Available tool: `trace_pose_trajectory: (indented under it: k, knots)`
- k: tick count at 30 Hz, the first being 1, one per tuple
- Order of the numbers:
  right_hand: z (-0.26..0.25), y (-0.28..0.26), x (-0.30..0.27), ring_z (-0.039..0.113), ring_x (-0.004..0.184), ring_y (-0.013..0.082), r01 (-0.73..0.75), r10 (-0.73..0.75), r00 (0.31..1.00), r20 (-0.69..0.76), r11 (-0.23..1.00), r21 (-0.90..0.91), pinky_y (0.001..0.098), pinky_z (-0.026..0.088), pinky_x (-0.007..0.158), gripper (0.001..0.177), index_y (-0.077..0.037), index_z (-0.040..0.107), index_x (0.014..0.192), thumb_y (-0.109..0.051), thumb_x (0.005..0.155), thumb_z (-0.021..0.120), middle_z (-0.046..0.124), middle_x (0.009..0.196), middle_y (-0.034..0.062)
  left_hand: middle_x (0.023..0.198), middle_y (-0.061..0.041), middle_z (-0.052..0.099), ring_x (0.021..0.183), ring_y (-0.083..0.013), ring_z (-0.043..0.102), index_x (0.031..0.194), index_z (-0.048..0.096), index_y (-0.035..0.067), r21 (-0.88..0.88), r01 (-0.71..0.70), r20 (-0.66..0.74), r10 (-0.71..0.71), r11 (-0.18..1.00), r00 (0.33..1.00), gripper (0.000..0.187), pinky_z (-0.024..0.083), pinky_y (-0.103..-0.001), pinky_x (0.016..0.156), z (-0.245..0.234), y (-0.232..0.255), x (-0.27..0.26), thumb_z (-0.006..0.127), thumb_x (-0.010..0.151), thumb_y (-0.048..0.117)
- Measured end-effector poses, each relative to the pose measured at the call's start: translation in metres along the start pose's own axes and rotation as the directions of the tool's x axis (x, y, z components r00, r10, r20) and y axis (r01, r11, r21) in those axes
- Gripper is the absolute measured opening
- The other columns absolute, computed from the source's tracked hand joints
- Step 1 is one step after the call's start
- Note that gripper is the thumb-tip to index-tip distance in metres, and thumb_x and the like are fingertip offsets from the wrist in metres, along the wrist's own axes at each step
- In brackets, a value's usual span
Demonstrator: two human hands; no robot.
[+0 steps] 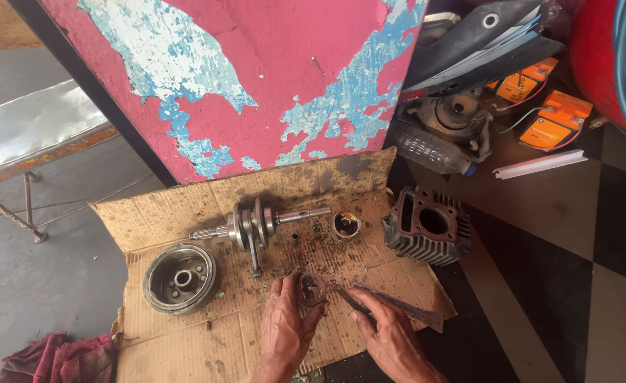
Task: The person uses a metal file to smooth the edges of a small cylindrical metal part held in their left hand. The task is performed on a cardboard surface with other engine components, including a crankshaft and cylinder head, visible nearby.
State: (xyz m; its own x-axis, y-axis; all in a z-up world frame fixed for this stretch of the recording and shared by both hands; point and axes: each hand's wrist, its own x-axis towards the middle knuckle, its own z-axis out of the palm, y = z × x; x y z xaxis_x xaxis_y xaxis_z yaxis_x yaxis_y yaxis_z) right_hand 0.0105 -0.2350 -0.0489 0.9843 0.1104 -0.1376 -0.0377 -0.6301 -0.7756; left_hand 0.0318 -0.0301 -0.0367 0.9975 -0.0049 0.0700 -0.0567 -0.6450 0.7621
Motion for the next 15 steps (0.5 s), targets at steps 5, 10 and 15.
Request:
trace_pose_trajectory:
  k: [5,10,15]
  knots:
    - [0.0,0.001,-0.001,0.061,0.133,0.0283,-0.048,0.047,0.997,0.062,0.999,0.01,0.0409,0.051,0.111,0.046,-0.011,0.057,0.144,-0.019,0.099,0.06,0.063,0.141,0.012,0.12,-0.02,0.062,0.116,-0.0422,0.057,0.135,0.053,0.006,-0.014,-0.071,-0.071,0.069,0.997,0.995,0.073,0.047,-0.05,0.097,0.002,0.003,-0.005,0.087,0.074,0.028]
    - [0.003,-0.003,-0.002,0.058,0.135,0.0299,-0.035,0.033,0.998,0.06,0.999,0.027,0.0426,0.05,0.111,0.049,-0.014,0.056,0.146,-0.017,0.098,0.059,0.062,0.143,0.0112,0.118,-0.017,0.062,0.114,-0.0377,0.06,0.139,0.053,0.01,-0.028,0.025,-0.006,-0.025,0.999,1.0,0.074,0.049,-0.047,0.095,0.001,0.004,-0.005,0.085,0.077,0.034]
    - [0.003,-0.01,-0.006,0.064,0.132,0.0265,-0.093,0.089,0.992,0.085,0.994,0.05,0.0404,0.056,0.109,0.048,-0.016,0.057,0.146,-0.019,0.098,0.058,0.066,0.139,0.009,0.118,-0.018,0.062,0.114,-0.0398,0.059,0.138,0.053,0.008,-0.023,-0.008,-0.051,0.007,1.0,0.999,0.074,0.049,-0.049,0.093,0.002,0.002,-0.008,0.085,0.077,0.035]
